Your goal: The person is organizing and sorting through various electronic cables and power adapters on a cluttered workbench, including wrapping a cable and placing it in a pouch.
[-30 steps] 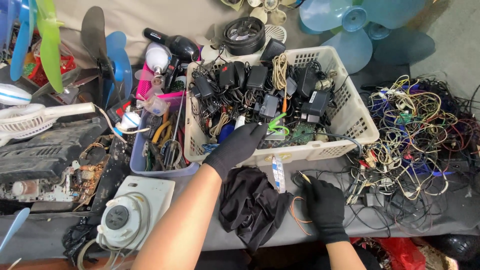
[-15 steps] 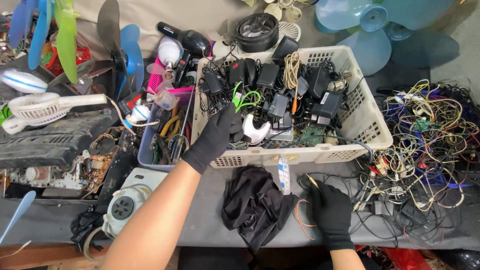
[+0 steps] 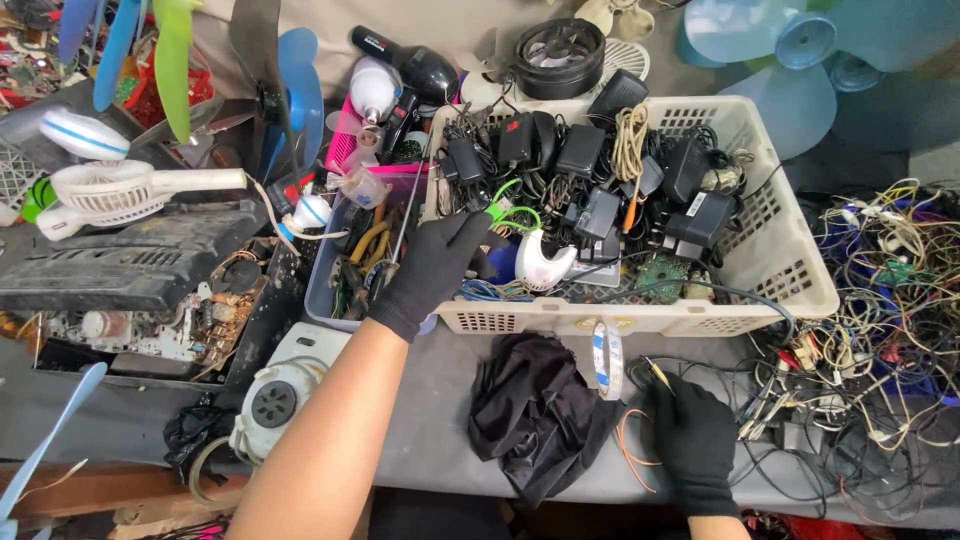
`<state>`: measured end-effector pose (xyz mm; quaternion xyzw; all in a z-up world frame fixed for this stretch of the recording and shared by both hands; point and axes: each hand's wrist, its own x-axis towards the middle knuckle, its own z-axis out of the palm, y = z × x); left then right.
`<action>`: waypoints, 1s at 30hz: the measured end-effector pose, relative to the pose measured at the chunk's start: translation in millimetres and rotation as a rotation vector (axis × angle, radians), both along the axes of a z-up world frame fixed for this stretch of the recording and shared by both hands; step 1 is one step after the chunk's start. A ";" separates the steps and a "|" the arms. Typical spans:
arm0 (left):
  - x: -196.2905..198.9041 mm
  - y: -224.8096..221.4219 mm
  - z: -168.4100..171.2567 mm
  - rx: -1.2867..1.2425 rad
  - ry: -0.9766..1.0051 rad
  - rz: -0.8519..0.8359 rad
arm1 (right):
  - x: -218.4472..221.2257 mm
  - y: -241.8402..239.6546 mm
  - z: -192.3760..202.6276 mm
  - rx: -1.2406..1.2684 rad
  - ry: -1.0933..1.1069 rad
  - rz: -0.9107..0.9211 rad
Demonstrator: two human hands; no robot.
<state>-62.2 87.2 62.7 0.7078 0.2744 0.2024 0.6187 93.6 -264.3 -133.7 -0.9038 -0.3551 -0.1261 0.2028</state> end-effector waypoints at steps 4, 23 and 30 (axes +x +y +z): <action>-1.4 6.5 -8.0 -0.197 -0.158 0.082 | -1.2 0.3 -1.6 -0.036 -0.010 -0.021; -5.3 17.0 -14.6 -0.195 -0.089 0.082 | -11.0 7.5 15.7 -0.041 0.114 -0.093; 10.8 28.9 -52.0 0.122 0.017 0.008 | -7.3 4.8 8.2 -0.040 0.116 -0.099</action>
